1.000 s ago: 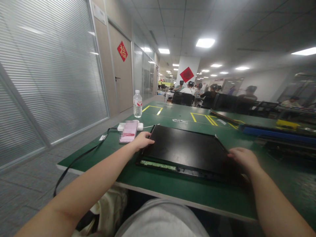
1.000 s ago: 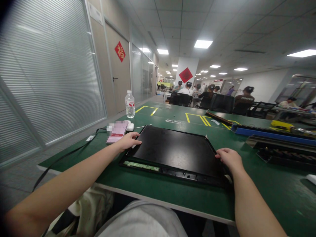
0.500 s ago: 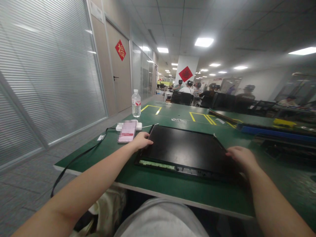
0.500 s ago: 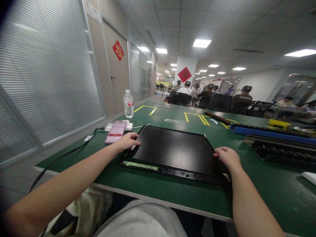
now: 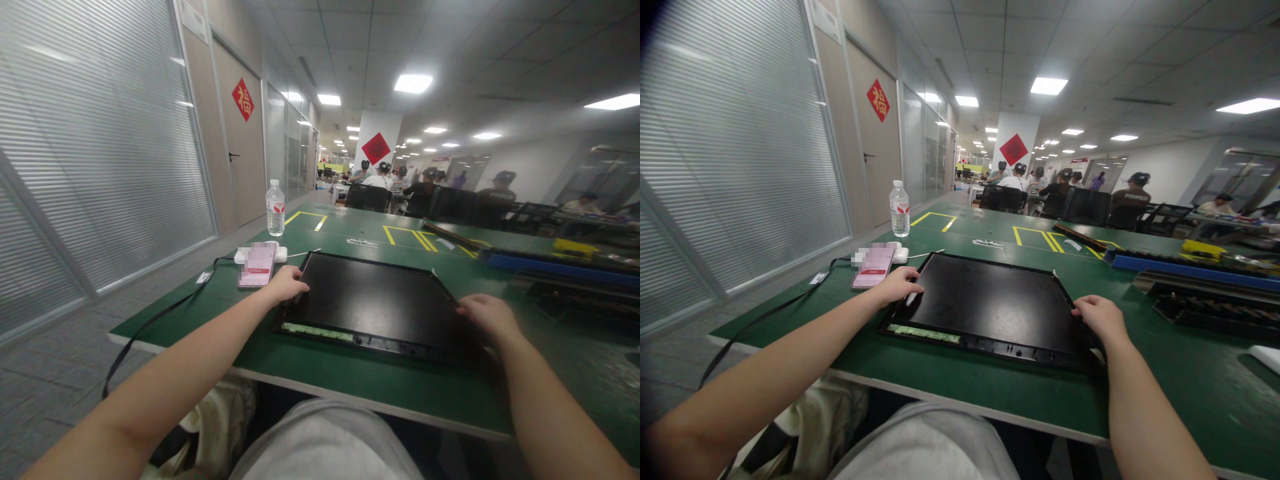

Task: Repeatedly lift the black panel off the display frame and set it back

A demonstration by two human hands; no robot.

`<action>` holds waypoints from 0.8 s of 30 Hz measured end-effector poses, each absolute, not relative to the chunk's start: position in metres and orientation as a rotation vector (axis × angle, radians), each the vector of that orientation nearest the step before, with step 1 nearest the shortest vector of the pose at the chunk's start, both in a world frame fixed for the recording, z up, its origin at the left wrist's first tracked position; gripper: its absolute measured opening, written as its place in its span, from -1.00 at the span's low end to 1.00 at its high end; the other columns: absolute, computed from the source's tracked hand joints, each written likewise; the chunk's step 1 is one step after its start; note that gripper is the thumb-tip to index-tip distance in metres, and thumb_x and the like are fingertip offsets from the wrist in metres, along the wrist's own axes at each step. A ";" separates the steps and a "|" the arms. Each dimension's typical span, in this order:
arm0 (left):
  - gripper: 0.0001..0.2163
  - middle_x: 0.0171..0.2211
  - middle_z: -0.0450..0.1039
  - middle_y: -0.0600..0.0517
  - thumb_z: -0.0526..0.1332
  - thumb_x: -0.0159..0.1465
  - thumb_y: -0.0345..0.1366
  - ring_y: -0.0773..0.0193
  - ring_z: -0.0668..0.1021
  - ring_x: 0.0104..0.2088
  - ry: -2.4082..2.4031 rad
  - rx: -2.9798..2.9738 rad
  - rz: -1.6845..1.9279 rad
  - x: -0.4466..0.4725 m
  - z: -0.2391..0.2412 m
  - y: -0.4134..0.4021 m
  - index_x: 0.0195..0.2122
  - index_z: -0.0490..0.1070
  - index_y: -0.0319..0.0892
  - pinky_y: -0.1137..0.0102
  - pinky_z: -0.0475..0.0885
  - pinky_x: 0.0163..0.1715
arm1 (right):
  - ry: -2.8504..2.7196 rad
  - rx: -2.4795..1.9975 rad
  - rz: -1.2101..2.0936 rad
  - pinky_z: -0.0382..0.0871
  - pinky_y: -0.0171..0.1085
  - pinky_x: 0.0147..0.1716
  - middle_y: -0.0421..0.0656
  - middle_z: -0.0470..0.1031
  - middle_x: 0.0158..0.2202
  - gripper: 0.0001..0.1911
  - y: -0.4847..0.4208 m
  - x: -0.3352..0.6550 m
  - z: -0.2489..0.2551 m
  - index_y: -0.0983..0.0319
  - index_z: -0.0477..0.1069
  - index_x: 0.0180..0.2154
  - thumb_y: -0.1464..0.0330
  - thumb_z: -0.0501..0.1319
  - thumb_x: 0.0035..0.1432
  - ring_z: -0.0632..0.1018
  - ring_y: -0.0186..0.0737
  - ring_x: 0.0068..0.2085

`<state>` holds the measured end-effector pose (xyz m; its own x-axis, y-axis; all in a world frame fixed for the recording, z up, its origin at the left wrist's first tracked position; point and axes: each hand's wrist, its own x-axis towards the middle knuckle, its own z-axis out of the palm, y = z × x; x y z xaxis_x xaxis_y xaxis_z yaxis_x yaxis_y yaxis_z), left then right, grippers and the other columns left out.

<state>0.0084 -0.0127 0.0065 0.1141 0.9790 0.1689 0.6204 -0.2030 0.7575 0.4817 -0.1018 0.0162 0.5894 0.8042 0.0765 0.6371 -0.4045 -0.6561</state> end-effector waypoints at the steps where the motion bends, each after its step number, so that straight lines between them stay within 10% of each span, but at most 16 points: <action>1: -0.88 -0.36 0.53 -0.01 0.37 -0.07 -0.36 0.12 0.57 -0.30 1.559 1.896 0.907 0.008 0.006 -0.012 -0.47 0.52 -0.21 0.35 0.43 -0.30 | -1.159 -2.187 0.307 0.38 -0.17 -0.38 -0.06 0.66 -0.40 -0.77 -0.103 0.479 0.019 0.17 0.57 -0.41 0.23 0.19 -0.04 0.58 -0.07 -0.40; 17: -0.78 -0.20 0.60 -0.10 0.18 0.08 -0.48 0.01 0.55 0.04 1.618 2.252 0.772 0.004 0.007 -0.006 -0.41 0.64 -0.17 0.32 0.39 0.12 | -1.179 -2.279 0.260 0.35 -0.19 -0.32 -0.09 0.66 -0.36 -0.80 -0.111 0.459 0.035 0.19 0.58 -0.38 0.32 0.18 0.04 0.60 -0.06 -0.28; 24: -0.57 0.24 0.28 -0.16 0.26 0.15 -0.31 -0.01 0.47 0.18 1.520 2.202 0.734 0.008 0.010 -0.019 0.08 0.55 -0.16 0.26 0.29 0.27 | -1.263 -2.273 0.174 0.41 -0.14 -0.27 -0.08 0.66 -0.34 -0.82 -0.103 0.472 0.020 0.14 0.59 -0.38 0.31 0.20 0.01 0.62 0.05 -0.21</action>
<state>0.0080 -0.0188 0.0098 0.2841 0.9356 0.2095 0.7458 -0.3530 0.5650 0.4715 -0.1028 0.0204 0.5546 0.8204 0.1389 0.7523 -0.4230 -0.5051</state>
